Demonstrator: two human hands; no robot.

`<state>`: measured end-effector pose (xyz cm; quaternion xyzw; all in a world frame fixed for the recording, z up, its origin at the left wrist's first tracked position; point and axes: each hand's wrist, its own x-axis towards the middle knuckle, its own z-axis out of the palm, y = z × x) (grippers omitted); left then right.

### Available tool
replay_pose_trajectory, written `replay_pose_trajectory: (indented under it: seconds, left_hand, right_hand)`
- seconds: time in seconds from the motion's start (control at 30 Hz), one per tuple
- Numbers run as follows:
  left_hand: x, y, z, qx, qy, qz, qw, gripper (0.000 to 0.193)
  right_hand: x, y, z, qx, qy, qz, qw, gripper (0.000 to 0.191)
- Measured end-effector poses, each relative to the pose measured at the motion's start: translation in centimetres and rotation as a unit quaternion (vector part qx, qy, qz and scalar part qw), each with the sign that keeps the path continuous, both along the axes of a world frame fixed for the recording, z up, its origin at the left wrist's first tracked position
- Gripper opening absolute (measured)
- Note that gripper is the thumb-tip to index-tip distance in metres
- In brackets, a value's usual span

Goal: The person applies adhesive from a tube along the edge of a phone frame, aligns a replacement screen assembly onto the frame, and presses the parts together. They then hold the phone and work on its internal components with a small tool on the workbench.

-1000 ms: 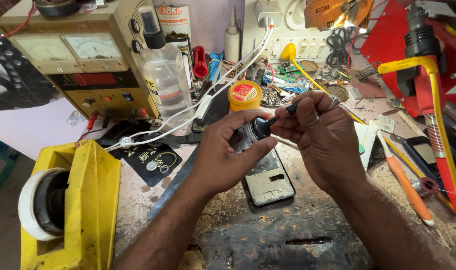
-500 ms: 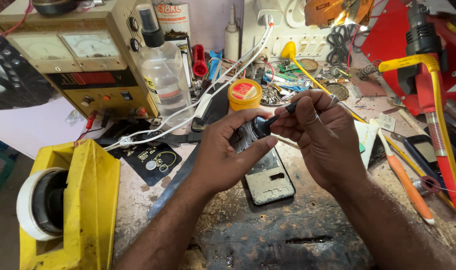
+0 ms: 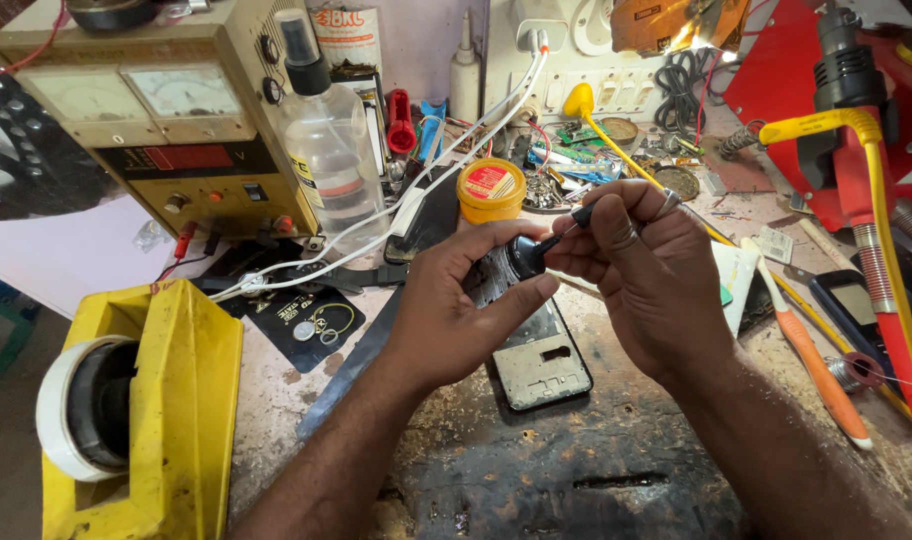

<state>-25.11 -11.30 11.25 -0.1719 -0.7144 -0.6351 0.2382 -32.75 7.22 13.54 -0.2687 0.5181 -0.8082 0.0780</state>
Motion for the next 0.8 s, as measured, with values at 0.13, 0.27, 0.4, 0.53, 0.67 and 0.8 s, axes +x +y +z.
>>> replay_pose_trajectory:
  seconds: [0.13,0.27,0.4,0.53,0.67,0.8]
  left_hand:
    - [0.12,0.16,-0.01,-0.017,-0.006,0.025,1.0,0.04]
    - [0.09,0.28,0.05,-0.019,-0.012,0.033,0.999,0.041]
    - [0.08,0.33,0.06,-0.028,-0.002,0.037,0.999,0.042]
    - [0.16,0.31,0.13,-0.037,-0.001,0.056,0.998,0.042]
    - [0.34,0.09,0.42,-0.062,0.053,0.102,0.991,0.044]
    - [0.56,0.02,0.7,-0.12,0.096,0.136,0.979,0.05]
  right_hand:
    - [0.08,-0.04,0.04,0.016,0.009,-0.023,1.0,0.021]
    - [0.24,-0.03,0.14,0.035,0.031,-0.051,0.998,0.021]
    - [0.34,-0.25,0.23,0.034,0.026,-0.058,0.997,0.022]
    - [0.65,-0.27,0.45,0.05,0.054,-0.059,0.996,0.022]
    - [0.77,-0.14,0.7,0.134,0.077,-0.057,0.986,0.021]
    - [0.4,0.01,0.5,0.227,0.091,-0.043,0.969,0.02]
